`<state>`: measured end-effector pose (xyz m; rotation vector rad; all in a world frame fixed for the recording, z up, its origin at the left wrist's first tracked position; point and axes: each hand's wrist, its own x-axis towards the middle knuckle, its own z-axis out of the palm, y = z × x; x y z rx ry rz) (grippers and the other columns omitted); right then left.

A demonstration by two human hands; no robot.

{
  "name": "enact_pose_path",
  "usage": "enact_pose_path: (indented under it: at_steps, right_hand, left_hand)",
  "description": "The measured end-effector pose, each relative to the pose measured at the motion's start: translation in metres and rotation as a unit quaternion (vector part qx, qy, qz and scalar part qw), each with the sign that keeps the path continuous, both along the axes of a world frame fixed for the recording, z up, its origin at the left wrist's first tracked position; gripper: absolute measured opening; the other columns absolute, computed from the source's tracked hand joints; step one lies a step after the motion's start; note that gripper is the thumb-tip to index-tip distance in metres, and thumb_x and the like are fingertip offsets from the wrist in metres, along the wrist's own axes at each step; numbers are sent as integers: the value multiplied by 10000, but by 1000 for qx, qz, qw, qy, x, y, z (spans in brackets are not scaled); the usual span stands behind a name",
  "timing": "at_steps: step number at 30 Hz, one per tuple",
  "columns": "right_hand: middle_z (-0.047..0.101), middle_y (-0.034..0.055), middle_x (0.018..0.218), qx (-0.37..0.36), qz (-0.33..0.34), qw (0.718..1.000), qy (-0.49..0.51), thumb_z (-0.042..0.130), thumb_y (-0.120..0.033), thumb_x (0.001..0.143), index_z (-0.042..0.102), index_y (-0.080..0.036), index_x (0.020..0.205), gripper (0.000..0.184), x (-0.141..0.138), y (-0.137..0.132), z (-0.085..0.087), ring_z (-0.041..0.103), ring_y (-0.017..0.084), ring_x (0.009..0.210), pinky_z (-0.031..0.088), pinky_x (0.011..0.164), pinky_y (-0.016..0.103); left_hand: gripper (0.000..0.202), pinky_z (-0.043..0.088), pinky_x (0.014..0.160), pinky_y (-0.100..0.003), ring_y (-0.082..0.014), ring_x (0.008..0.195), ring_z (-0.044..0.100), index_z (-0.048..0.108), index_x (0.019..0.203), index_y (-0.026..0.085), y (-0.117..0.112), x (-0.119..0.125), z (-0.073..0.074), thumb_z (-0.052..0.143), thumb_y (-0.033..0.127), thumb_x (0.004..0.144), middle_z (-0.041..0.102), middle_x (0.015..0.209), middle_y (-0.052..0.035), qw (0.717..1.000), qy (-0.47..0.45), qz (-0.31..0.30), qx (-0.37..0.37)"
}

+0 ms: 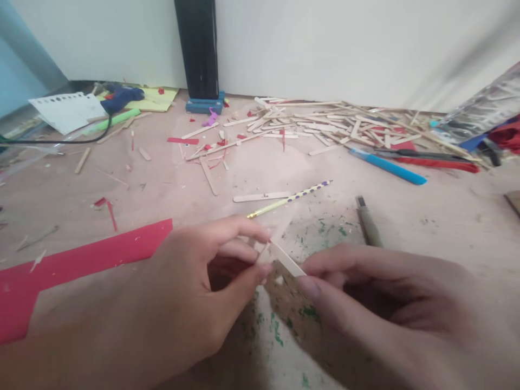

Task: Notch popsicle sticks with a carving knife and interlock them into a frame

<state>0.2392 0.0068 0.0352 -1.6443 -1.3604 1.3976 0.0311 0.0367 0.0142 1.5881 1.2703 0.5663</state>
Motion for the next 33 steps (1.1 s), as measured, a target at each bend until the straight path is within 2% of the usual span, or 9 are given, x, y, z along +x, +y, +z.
enact_pose_path:
  at_steps: [4, 10, 13, 16, 18, 23, 26, 29, 33]
  right_hand:
    - [688, 4, 624, 13, 18, 1000, 16, 844, -434, 798, 786, -272, 806, 172, 2, 1, -4, 518, 143, 529, 378, 418, 207]
    - [701, -9, 633, 26, 35, 999, 22, 828, -391, 825, 733, -260, 720, 193, 0, -1, -5, 497, 117, 489, 343, 414, 208]
    - [671, -20, 605, 63, 67, 996, -16, 784, -371, 872, 747, -285, 757, 149, 3, -1, -5, 527, 129, 491, 365, 411, 214]
    - [602, -19, 534, 128, 123, 982, -61, 691, -349, 945, 719, -285, 705, 250, 6, 0, -4, 545, 138, 477, 388, 422, 233]
    - [616, -11, 542, 154, 143, 976, -59, 668, -347, 958, 678, -271, 662, 307, 5, 0, -4, 547, 137, 469, 410, 433, 242]
    - [694, -20, 620, 90, 64, 994, -12, 732, -391, 922, 732, -286, 774, 182, 2, 0, -5, 569, 137, 482, 416, 388, 204]
    - [647, -14, 565, 166, 112, 977, -77, 670, -337, 964, 717, -271, 728, 249, 0, -1, -4, 550, 129, 459, 467, 454, 230]
    - [668, -6, 585, 236, 140, 953, -128, 622, -308, 987, 700, -268, 681, 318, 0, -3, -1, 574, 127, 464, 457, 455, 243]
    - [769, -11, 750, 175, 92, 972, -129, 787, -367, 873, 765, -295, 747, 146, 18, -4, 0, 684, 172, 598, 412, 382, 221]
  left_hand:
    - [420, 639, 815, -235, -185, 939, 804, 662, 1377, 451, -2, -2, -4, 659, 528, 964, 831, 1082, 63, 999, 28, -19, 43]
    - [280, 595, 774, -207, -154, 952, 792, 716, 1279, 465, -7, -5, -3, 575, 465, 1036, 812, 1152, 104, 975, 111, -38, 187]
    - [263, 576, 748, -199, -162, 987, 788, 741, 1242, 425, -7, -6, -2, 560, 429, 1051, 810, 1172, 83, 961, 142, -47, 235]
    - [246, 561, 689, -192, -160, 945, 790, 754, 1207, 418, -7, -5, 0, 565, 396, 1051, 819, 1136, 85, 954, 148, -54, 256]
    - [253, 555, 663, -200, -157, 870, 790, 754, 1216, 422, -7, -5, 2, 570, 380, 1048, 828, 1085, 85, 954, 143, -58, 255]
    - [289, 530, 632, -229, -155, 717, 756, 730, 1281, 422, -10, -3, 5, 602, 382, 1025, 839, 1008, 66, 953, 149, -36, 260]
    - [304, 544, 694, -241, -176, 798, 775, 735, 1280, 423, -13, -3, 4, 601, 334, 1022, 837, 1036, 61, 958, 139, -29, 248]
    - [276, 580, 794, -259, -202, 903, 790, 760, 1236, 438, -11, -3, 4, 629, 373, 1002, 828, 1101, 71, 975, 102, -19, 196]
    - [199, 608, 805, -234, -189, 898, 796, 798, 1086, 383, 1, -1, 5, 719, 466, 923, 837, 1033, 71, 997, 29, 27, 60]
